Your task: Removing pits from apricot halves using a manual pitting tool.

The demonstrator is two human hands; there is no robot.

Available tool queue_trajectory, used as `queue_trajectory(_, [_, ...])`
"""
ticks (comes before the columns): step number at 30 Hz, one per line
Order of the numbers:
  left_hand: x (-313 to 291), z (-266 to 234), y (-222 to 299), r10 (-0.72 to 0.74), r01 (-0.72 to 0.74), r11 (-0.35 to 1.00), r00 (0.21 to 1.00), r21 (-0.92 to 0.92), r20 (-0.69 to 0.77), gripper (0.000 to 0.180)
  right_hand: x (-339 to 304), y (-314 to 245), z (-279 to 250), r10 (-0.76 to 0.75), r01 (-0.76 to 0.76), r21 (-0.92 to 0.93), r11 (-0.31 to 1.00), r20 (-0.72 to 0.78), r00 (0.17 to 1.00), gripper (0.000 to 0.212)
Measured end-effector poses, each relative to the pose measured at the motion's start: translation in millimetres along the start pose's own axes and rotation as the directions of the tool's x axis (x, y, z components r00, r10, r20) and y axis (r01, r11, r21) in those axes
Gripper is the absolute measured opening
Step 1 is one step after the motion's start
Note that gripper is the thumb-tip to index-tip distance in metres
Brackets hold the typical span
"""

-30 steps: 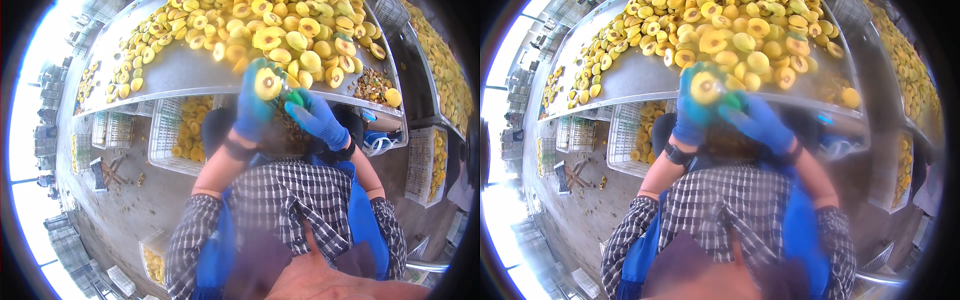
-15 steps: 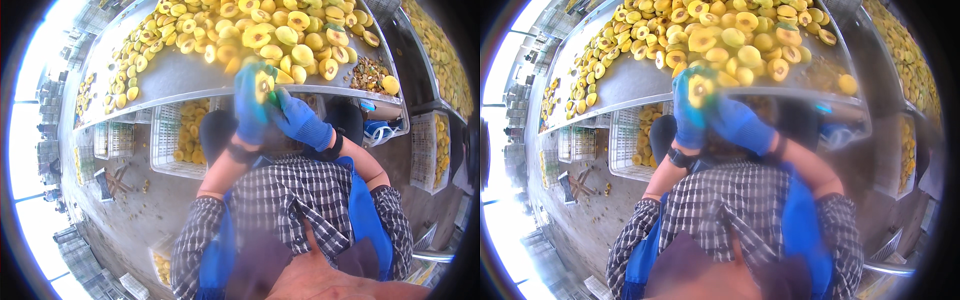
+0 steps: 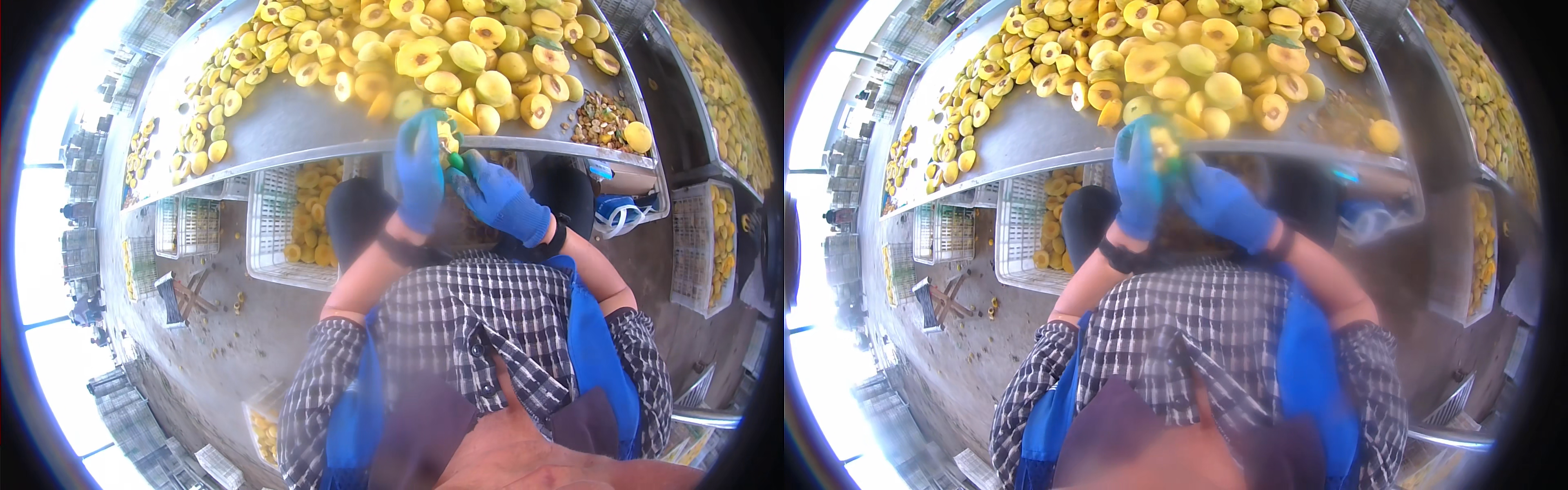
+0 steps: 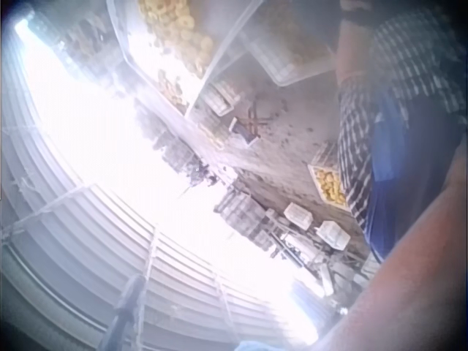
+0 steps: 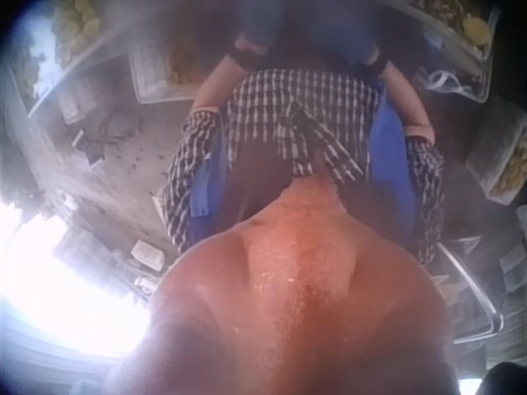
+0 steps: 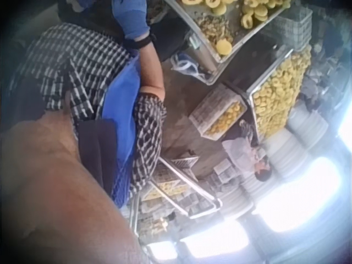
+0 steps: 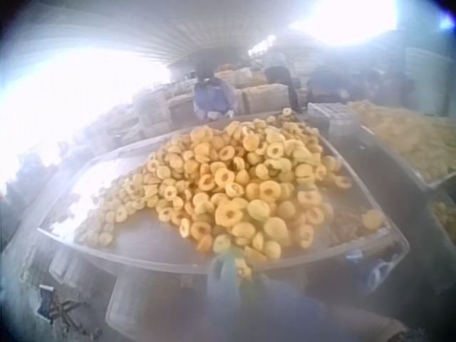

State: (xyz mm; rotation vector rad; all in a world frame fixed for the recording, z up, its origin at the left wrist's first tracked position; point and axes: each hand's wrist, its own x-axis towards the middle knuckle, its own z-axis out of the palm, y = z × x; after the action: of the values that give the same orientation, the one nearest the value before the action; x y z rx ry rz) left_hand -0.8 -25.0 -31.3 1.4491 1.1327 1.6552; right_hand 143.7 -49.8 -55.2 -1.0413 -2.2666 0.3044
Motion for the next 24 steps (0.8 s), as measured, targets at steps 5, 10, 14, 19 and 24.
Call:
queue_trajectory(5, [1.8, -6.2, 6.3, -0.095, 0.102, 0.985, 0.994, -0.136, 0.062, 0.024, -1.8, -6.4, -1.0, 0.14, -0.275, 0.57, 0.774, 0.269, 0.953, 0.028])
queue_trajectory(10, [18.1, -15.4, 16.4, -0.255, 0.325, 0.927, 0.912, -0.189, 0.32, 0.026, -5.8, -11.1, 4.5, -0.055, 0.046, 0.116, 0.992, 0.074, 0.996, 0.023])
queue_trajectory(14, [20.5, -16.0, 26.0, -0.357, 0.476, 0.833, 0.852, -0.283, 0.384, 0.025, 7.1, -28.7, -26.2, 0.317, -0.584, 0.806, 0.1, 0.53, 0.786, 0.023])
queue_trajectory(19, [7.1, -0.3, 4.7, -0.045, 0.078, 0.951, 0.992, -0.298, 0.116, 0.021, 0.4, -26.6, 1.2, 0.345, -0.578, 0.801, -0.159, 0.593, 0.727, 0.025])
queue_trajectory(24, [6.0, -6.2, 6.7, 0.181, -0.224, 0.947, 0.964, 0.231, 0.195, 0.023, -7.7, -16.5, 4.5, -0.008, 0.008, 0.196, 0.981, 0.001, 1.0, 0.02])
